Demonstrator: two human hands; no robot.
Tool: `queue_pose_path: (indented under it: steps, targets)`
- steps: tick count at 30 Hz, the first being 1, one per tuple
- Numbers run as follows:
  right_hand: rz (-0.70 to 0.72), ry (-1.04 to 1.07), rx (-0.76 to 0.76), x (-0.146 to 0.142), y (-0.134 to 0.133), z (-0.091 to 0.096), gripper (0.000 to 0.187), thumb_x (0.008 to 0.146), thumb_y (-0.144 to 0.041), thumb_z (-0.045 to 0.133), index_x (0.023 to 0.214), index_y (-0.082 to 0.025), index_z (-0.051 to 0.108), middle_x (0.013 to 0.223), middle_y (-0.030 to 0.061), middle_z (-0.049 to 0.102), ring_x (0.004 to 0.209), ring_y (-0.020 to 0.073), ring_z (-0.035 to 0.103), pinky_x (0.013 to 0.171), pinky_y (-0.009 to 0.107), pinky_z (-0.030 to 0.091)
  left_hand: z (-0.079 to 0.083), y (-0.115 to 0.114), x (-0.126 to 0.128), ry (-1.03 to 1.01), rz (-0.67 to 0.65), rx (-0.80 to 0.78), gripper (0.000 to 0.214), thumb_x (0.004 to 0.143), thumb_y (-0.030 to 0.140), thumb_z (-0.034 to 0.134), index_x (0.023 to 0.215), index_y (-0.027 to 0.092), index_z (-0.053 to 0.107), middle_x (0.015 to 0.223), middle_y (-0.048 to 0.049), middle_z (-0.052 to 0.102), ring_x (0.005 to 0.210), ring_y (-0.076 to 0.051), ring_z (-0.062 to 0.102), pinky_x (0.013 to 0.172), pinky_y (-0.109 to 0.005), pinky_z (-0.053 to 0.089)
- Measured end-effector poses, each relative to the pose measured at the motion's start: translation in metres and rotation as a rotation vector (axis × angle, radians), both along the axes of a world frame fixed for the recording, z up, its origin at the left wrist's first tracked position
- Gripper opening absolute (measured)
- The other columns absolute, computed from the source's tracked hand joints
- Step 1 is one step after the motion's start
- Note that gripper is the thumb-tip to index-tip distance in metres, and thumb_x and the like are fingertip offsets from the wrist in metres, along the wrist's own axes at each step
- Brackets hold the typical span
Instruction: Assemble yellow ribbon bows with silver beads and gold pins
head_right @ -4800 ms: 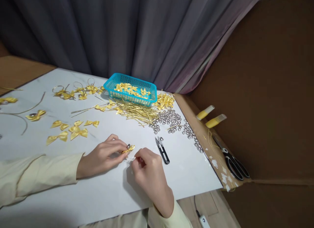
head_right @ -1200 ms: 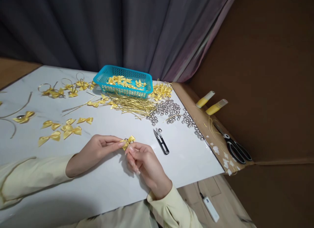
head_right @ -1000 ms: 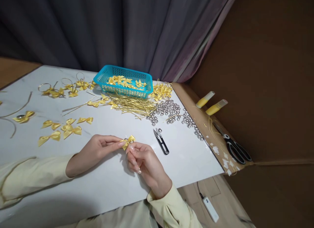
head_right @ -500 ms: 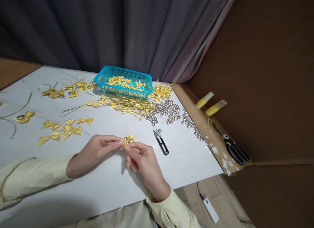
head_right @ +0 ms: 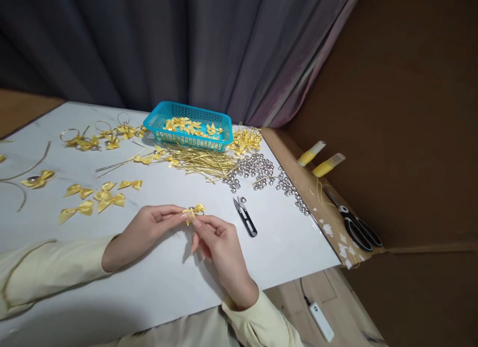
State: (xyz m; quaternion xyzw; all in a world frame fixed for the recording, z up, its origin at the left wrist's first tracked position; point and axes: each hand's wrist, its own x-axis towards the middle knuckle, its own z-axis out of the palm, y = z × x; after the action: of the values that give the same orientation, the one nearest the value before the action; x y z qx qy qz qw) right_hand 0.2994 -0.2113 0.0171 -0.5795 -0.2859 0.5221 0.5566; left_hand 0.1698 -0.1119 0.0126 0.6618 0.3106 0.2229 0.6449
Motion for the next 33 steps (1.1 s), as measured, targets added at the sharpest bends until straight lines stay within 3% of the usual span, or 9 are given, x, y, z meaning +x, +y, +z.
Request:
queue_pose_path:
  steps: [7,14,19,21,26,33]
  targets:
    - [-0.066,0.036,-0.006,0.003,0.0,0.0,0.025,0.074,-0.033,0.07,0.087,-0.015,0.062,0.047,-0.0075,0.048,0.038,0.0032,0.031,0.037,0.017,0.02,-0.009,0.002,-0.001,-0.011,0.038,0.064,0.023,0.082,0.036,0.058,0.084,0.017,0.07,0.089,-0.0027,0.074,0.087,-0.02,0.065,0.076,-0.024,0.05]
    - [-0.009,-0.046,-0.064,0.009,0.0,0.004,0.02,0.07,-0.028,0.071,0.081,-0.014,0.062,0.043,-0.0066,0.05,0.041,0.0048,0.037,0.043,0.017,0.025,-0.014,0.004,-0.005,-0.022,0.083,0.558,0.018,0.086,0.026,0.054,0.086,0.018,0.07,0.091,-0.0064,0.071,0.09,-0.021,0.061,0.083,-0.032,0.044]
    - [0.142,0.104,-0.084,0.018,-0.001,0.011,0.021,0.07,-0.031,0.071,0.072,-0.011,0.065,0.047,-0.0013,0.057,0.039,0.006,0.041,0.043,0.02,0.027,-0.017,0.005,-0.007,-0.077,0.067,0.79,0.018,0.087,0.022,0.052,0.089,0.019,0.07,0.093,-0.0084,0.07,0.091,-0.021,0.061,0.081,-0.033,0.043]
    - [0.135,0.043,-0.085,0.021,-0.001,0.011,0.023,0.069,-0.034,0.072,0.071,-0.011,0.067,0.044,-0.0023,0.054,0.039,0.0064,0.041,0.044,0.021,0.026,-0.017,0.006,-0.007,-0.092,0.055,0.848,0.019,0.088,0.021,0.051,0.09,0.02,0.07,0.092,-0.0082,0.07,0.09,-0.021,0.061,0.081,-0.033,0.043]
    - [0.129,-0.31,-0.118,0.023,-0.001,0.008,0.026,0.066,-0.039,0.071,0.065,-0.013,0.068,0.044,-0.0054,0.042,0.044,0.0059,0.029,0.045,0.023,0.019,-0.019,0.006,-0.007,-0.106,0.041,0.891,0.02,0.089,0.02,0.05,0.092,0.02,0.069,0.093,-0.0077,0.07,0.09,-0.02,0.06,0.081,-0.032,0.043]
    - [0.119,-0.493,-0.111,0.029,-0.005,0.017,0.026,0.072,-0.039,0.066,0.064,-0.015,0.068,0.042,-0.0038,0.045,0.046,0.0103,0.038,0.051,0.025,0.03,-0.012,0.005,-0.005,-0.045,0.024,0.794,0.02,0.088,0.021,0.049,0.084,0.019,0.069,0.086,-0.0062,0.069,0.084,-0.019,0.059,0.078,-0.031,0.043]
